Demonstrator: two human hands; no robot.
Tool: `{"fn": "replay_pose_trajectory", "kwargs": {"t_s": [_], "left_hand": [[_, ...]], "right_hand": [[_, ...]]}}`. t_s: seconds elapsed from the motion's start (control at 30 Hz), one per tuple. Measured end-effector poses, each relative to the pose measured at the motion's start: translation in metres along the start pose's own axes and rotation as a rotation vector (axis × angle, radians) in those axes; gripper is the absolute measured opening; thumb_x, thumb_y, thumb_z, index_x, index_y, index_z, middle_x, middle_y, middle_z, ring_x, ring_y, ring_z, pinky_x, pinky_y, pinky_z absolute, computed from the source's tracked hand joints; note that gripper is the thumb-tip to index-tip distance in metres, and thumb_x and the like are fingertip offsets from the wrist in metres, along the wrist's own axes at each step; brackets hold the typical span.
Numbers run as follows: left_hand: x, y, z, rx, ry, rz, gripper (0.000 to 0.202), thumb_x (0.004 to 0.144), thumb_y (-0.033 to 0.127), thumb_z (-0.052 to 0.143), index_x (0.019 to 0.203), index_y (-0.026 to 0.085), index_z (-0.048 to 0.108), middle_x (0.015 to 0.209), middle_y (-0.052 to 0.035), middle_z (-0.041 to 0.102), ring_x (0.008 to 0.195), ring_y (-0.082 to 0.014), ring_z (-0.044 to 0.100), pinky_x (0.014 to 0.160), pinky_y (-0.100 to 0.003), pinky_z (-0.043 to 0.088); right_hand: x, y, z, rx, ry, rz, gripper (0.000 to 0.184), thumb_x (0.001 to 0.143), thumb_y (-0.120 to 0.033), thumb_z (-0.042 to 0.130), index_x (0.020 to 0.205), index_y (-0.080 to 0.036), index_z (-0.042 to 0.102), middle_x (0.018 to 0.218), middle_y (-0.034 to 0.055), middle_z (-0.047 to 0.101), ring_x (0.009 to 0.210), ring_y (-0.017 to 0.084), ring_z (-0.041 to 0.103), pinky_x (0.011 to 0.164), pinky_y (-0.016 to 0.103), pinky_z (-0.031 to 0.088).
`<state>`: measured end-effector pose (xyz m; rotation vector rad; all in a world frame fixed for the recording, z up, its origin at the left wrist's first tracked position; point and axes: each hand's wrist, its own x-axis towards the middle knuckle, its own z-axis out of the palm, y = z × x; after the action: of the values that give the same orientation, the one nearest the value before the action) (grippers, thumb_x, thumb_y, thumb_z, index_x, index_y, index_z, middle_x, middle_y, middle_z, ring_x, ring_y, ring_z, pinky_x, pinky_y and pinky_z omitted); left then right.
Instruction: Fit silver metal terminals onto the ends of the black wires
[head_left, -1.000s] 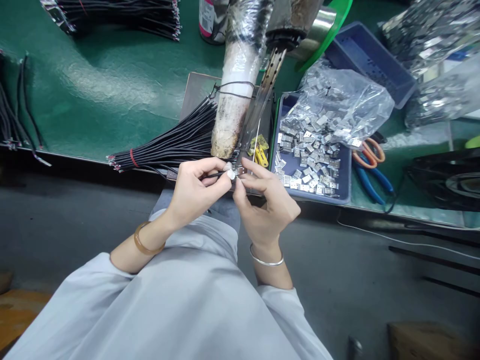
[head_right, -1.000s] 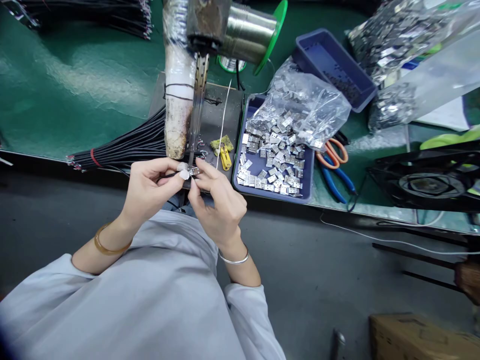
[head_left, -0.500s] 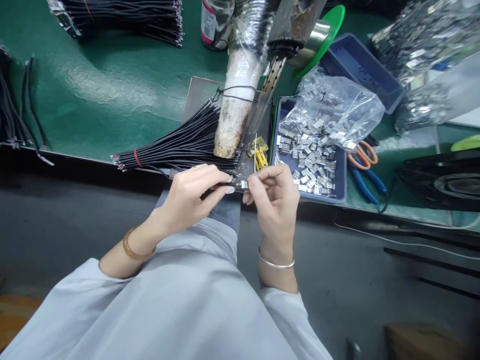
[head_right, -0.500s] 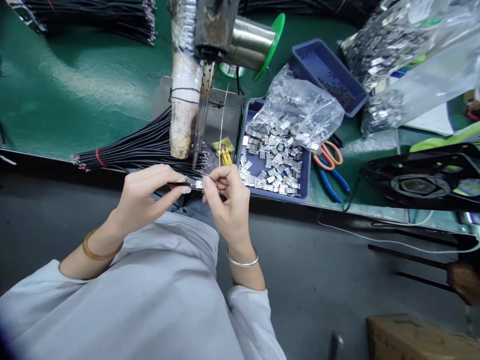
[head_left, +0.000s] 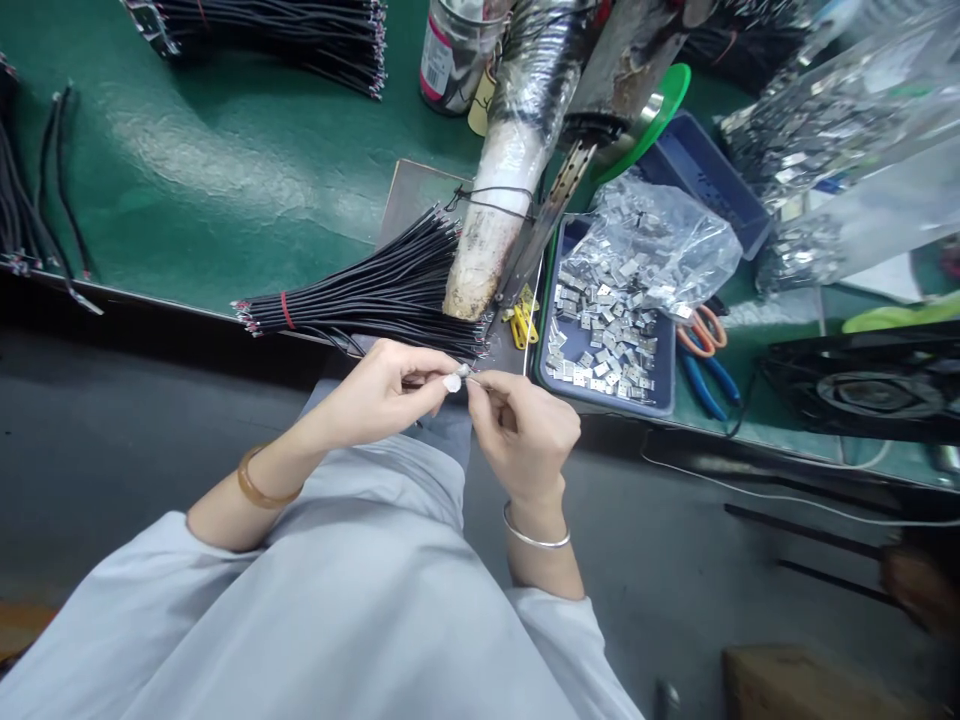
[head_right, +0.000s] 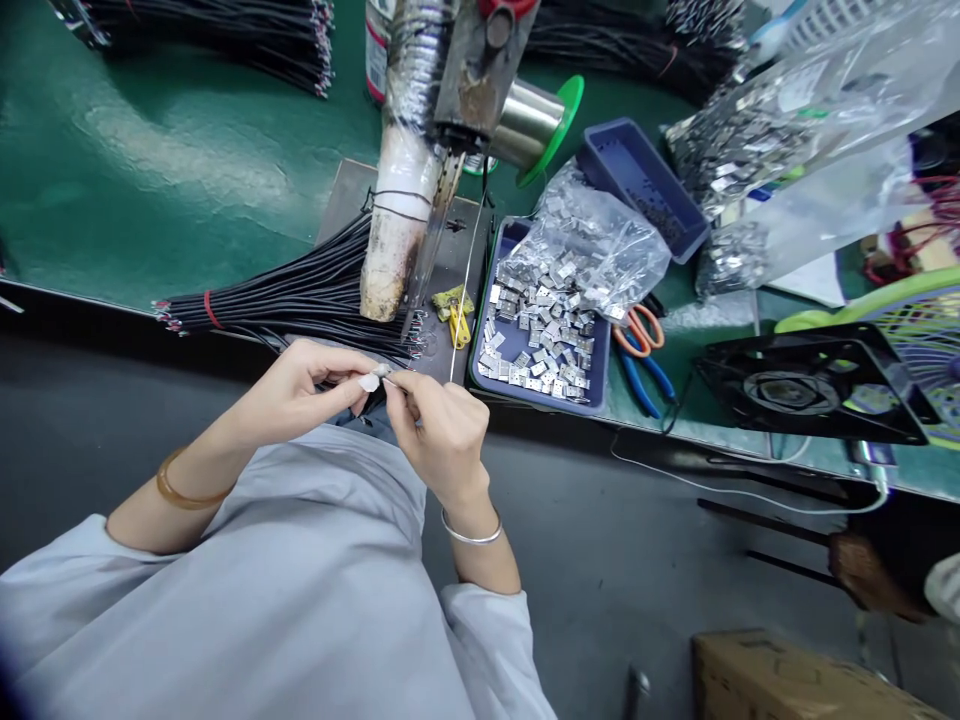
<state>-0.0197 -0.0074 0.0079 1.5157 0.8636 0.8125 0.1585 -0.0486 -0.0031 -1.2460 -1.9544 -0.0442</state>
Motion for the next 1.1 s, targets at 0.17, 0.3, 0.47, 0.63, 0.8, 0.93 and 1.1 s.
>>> {"fn": "replay_pose_trajectory", "kwargs": {"t_s": [0.17, 0.3, 0.47, 0.63, 0.8, 0.93, 1.1], "left_hand": [[0.002, -0.004, 0.008, -0.117, 0.075, -0.032, 0.017, 0.08, 0.024, 0.067, 0.076, 0.011, 0.076, 0.058, 0.0003, 0.06, 0.052, -0.008, 0.044, 0.048, -0.02, 0.037], [0.005, -0.007, 0.014, -0.135, 0.178, -0.039, 0.015, 0.077, 0.023, 0.067, 0.068, 0.012, 0.072, 0.05, 0.0048, 0.043, 0.048, -0.0063, 0.033, 0.046, -0.02, 0.028], [0.012, -0.004, 0.018, -0.121, 0.268, -0.023, 0.018, 0.078, 0.026, 0.067, 0.065, 0.014, 0.069, 0.055, 0.0016, 0.053, 0.052, -0.0075, 0.04, 0.049, -0.02, 0.034], [0.017, -0.004, 0.024, -0.084, 0.342, -0.005, 0.018, 0.08, 0.027, 0.065, 0.068, 0.014, 0.068, 0.057, 0.0015, 0.056, 0.054, -0.0082, 0.045, 0.051, -0.019, 0.038], [0.016, -0.007, 0.032, 0.033, 0.413, 0.026, 0.018, 0.084, 0.024, 0.064, 0.07, 0.015, 0.067, 0.055, 0.0029, 0.053, 0.052, -0.0077, 0.042, 0.051, -0.02, 0.037], [0.016, -0.006, 0.035, 0.077, 0.45, 0.046, 0.019, 0.085, 0.023, 0.063, 0.068, 0.015, 0.067, 0.053, 0.0034, 0.051, 0.05, -0.0073, 0.041, 0.05, -0.02, 0.035], [0.017, -0.003, 0.035, 0.081, 0.456, 0.07, 0.017, 0.085, 0.023, 0.064, 0.072, 0.014, 0.069, 0.053, 0.0038, 0.051, 0.049, -0.0067, 0.038, 0.047, -0.019, 0.032]], "right_hand": [[-0.001, 0.0, 0.001, 0.317, 0.104, 0.344, 0.013, 0.094, -0.024, 0.063, 0.082, -0.022, 0.065, 0.057, -0.0089, 0.057, 0.04, 0.006, 0.045, 0.039, 0.018, 0.035], [-0.003, 0.003, 0.0, 0.431, 0.465, 0.314, 0.014, 0.097, -0.021, 0.057, 0.108, -0.025, 0.064, 0.058, -0.0105, 0.059, 0.036, 0.006, 0.044, 0.037, 0.017, 0.035], [-0.011, 0.005, 0.01, 0.243, 0.405, 0.193, 0.019, 0.097, -0.013, 0.061, 0.112, -0.025, 0.061, 0.094, -0.0004, 0.08, 0.068, 0.014, 0.078, 0.059, 0.025, 0.064], [-0.009, 0.005, 0.02, 0.04, 0.266, 0.101, 0.01, 0.093, -0.014, 0.067, 0.094, -0.023, 0.063, 0.101, 0.0047, 0.082, 0.089, 0.018, 0.081, 0.072, 0.027, 0.066], [-0.001, 0.006, 0.024, 0.017, 0.295, 0.114, 0.011, 0.092, -0.013, 0.068, 0.09, -0.023, 0.064, 0.097, 0.0028, 0.082, 0.087, 0.016, 0.08, 0.072, 0.026, 0.065], [0.002, 0.008, 0.025, 0.07, 0.318, 0.128, 0.013, 0.09, -0.011, 0.07, 0.092, -0.023, 0.066, 0.097, 0.002, 0.082, 0.088, 0.017, 0.08, 0.075, 0.028, 0.064], [0.006, 0.006, 0.022, 0.076, 0.325, 0.117, 0.014, 0.09, -0.011, 0.071, 0.092, -0.025, 0.068, 0.097, 0.0018, 0.082, 0.088, 0.018, 0.08, 0.077, 0.031, 0.065]]}}
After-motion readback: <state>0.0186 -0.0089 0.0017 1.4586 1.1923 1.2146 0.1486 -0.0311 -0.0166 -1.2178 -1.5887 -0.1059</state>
